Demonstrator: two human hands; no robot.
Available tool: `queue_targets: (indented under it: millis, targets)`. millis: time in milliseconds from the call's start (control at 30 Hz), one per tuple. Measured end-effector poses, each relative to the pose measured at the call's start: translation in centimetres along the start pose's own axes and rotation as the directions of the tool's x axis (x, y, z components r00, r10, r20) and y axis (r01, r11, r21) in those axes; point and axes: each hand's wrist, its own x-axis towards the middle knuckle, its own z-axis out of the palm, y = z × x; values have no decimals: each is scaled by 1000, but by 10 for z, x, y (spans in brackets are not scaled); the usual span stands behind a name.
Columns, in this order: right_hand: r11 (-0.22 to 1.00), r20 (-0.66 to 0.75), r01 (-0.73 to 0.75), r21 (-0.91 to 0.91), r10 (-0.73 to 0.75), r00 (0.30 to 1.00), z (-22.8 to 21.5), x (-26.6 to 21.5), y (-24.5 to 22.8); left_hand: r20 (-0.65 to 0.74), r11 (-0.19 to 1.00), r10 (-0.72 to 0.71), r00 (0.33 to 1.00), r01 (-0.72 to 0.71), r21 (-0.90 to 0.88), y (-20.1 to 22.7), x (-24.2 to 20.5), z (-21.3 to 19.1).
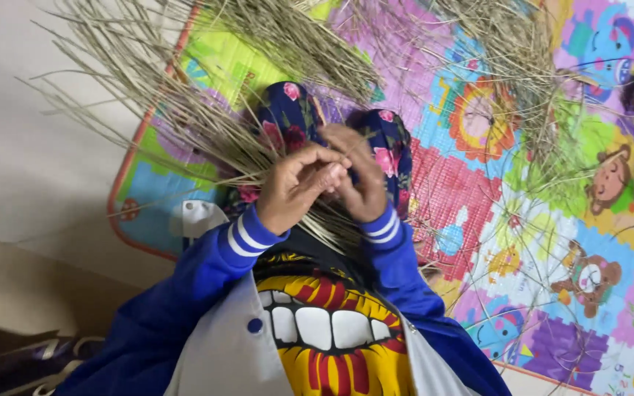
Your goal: Weaving and braiding dried straw fibers together by hand to create a bundle or craft item.
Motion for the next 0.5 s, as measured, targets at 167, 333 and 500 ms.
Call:
queue_targets:
  millis: [167,333,500]
  targets:
    - [993,-55,115,-19,-116,992,16,-1,-2,-107,998,-13,994,7,-60,42,12,-17]
    - [998,-25,54,12,-53,998,19,0,3,-191,969,-98,977,50,-242,51,4,-36]
    - [984,-114,-84,-157,67,991,-27,3,46,-166,940,42,985,-95,-327,128,-21,-71]
